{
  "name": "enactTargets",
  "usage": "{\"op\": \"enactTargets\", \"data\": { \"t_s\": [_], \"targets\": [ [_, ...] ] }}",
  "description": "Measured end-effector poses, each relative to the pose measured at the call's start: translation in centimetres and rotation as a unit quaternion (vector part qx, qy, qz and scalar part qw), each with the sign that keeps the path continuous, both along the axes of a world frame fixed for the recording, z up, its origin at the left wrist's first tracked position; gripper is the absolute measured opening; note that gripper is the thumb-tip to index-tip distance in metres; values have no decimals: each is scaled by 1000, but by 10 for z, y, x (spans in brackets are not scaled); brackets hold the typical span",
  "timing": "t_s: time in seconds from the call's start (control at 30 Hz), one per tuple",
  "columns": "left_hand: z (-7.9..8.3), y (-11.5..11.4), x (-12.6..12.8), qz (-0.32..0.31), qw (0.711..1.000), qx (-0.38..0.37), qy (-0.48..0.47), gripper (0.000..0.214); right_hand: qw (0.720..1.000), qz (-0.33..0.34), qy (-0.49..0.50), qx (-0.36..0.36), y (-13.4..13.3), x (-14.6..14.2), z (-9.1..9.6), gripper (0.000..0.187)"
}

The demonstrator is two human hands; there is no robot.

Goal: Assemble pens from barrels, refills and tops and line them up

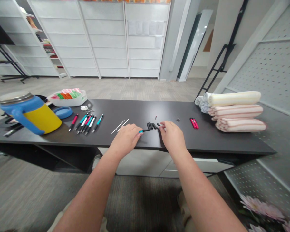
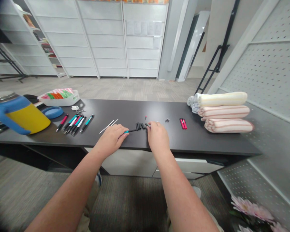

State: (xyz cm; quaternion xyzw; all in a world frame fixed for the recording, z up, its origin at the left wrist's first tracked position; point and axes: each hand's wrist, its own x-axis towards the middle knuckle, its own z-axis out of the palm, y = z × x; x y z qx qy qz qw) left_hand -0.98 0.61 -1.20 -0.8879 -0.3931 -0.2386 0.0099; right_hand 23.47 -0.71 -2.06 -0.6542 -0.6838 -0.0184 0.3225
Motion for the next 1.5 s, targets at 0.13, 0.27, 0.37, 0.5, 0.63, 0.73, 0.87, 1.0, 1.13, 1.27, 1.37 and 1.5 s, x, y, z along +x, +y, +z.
{"op": "enactTargets", "data": {
  "t_s": [0.13,0.27,0.37,0.5,0.63,0.73,0.87,1.0,1.13,1.27,1.37,1.5],
  "targets": [
    [0,4,-1,33,999,8,-21,24,988,98,108,50,-6,4,7,23],
    [1,4,0,60,998,16,-9,25,961,176,210,31,-12,0,10,27],
    [2,3,1,61,998,20,3,26,952,203,229,24,-13,-4,8,28],
    [2,3,0,58,998,20,-5,25,957,216,188,36,-13,-7,7,26],
    [1,5,-1,42,999,17,-15,24,961,213,169,47,-14,-8,8,26],
    [1,5,-2,34,999,7,-22,24,962,214,165,49,-14,-8,8,26],
    [0,5,-3,17,999,-5,-43,25,965,211,147,51,-13,-7,9,26],
    [-1,6,-4,11,999,-7,-50,25,966,214,133,62,-13,-6,10,26],
    [-2,6,-5,13,999,-11,-45,24,964,223,130,58,-13,-6,10,26],
    [-3,5,-6,3,998,-25,-51,25,962,235,129,54,-14,-8,11,25],
    [-2,3,-6,-20,998,-39,-49,26,959,244,137,45,-16,-12,11,24],
    [-2,1,-7,-24,998,-46,-45,27,953,252,164,40,-17,-18,8,25]
  ]
}}
